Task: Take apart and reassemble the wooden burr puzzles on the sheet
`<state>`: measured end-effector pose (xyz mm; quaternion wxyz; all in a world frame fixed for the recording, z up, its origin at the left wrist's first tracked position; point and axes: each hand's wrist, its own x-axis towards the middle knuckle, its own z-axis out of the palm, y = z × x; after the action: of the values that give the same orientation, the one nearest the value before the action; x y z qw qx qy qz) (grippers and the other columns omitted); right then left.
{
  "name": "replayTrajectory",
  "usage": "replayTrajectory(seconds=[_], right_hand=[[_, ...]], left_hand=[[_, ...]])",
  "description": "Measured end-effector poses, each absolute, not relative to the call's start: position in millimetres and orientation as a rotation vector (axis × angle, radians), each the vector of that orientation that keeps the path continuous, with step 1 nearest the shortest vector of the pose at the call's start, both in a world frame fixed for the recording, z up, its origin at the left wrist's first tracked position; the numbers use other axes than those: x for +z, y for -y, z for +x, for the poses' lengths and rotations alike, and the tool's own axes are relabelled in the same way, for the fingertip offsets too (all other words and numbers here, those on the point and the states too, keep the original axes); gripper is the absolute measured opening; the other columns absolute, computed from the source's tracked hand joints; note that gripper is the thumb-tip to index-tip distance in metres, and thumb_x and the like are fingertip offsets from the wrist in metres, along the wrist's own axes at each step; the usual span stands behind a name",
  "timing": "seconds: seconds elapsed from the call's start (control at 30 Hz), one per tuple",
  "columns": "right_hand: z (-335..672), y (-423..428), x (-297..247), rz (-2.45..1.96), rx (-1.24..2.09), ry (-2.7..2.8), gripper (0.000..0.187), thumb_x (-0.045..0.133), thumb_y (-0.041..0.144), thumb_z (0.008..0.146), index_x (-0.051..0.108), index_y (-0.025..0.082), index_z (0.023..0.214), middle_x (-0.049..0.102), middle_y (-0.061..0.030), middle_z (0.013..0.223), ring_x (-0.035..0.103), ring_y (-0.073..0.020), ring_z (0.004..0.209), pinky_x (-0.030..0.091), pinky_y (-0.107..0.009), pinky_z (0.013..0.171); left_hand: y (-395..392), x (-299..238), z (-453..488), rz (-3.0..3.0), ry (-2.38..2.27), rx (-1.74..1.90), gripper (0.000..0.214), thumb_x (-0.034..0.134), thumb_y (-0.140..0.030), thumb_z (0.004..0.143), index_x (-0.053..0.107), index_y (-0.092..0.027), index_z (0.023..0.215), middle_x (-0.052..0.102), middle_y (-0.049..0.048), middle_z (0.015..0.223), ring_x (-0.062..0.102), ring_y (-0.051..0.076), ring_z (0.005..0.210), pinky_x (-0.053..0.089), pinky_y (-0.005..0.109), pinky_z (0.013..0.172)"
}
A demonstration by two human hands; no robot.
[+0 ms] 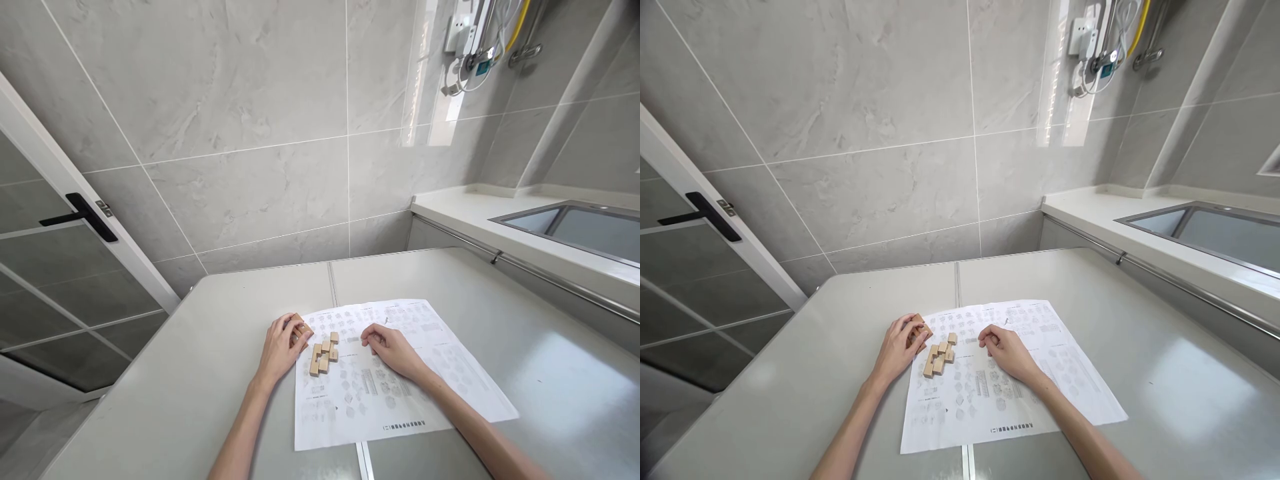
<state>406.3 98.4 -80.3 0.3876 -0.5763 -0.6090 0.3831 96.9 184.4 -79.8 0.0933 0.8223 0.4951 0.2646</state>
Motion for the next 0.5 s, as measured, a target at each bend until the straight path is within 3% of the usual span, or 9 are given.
replayTrajectory(seconds=[0.23,0.5], right_hand=[[406.8,-98.0,-80.8,-1.468,0.969,1.556,0.019,0.048,0.028,0.091,0.067,0.024,0.089,0.065,0.0011,0.071,0.059,-0.019,0.065,0.043,-0.031,0.063],[406.4,-98.7,-80.8,-1.469,0.969,1.552,0.019,0.049,0.029,0.09,0.067,0.024,0.089,0.066,0.0005,0.072,0.06,-0.0196,0.065,0.044,-0.031,0.064]], left_hand=[[-182.3,-79.9,95.8,2.407,-1.42,0.789,0.069,0.077,-0.049,0.083,0.047,-0.031,0.143,0.057,0.0098,0.144,0.052,0.034,0.134,0.044,0.054,0.111],[-188.4,-89.1,93.5,2.379,-1.501,0.836,0.066,0.072,-0.056,0.087,0.049,-0.03,0.143,0.062,0.0096,0.139,0.051,0.036,0.133,0.042,0.056,0.111]])
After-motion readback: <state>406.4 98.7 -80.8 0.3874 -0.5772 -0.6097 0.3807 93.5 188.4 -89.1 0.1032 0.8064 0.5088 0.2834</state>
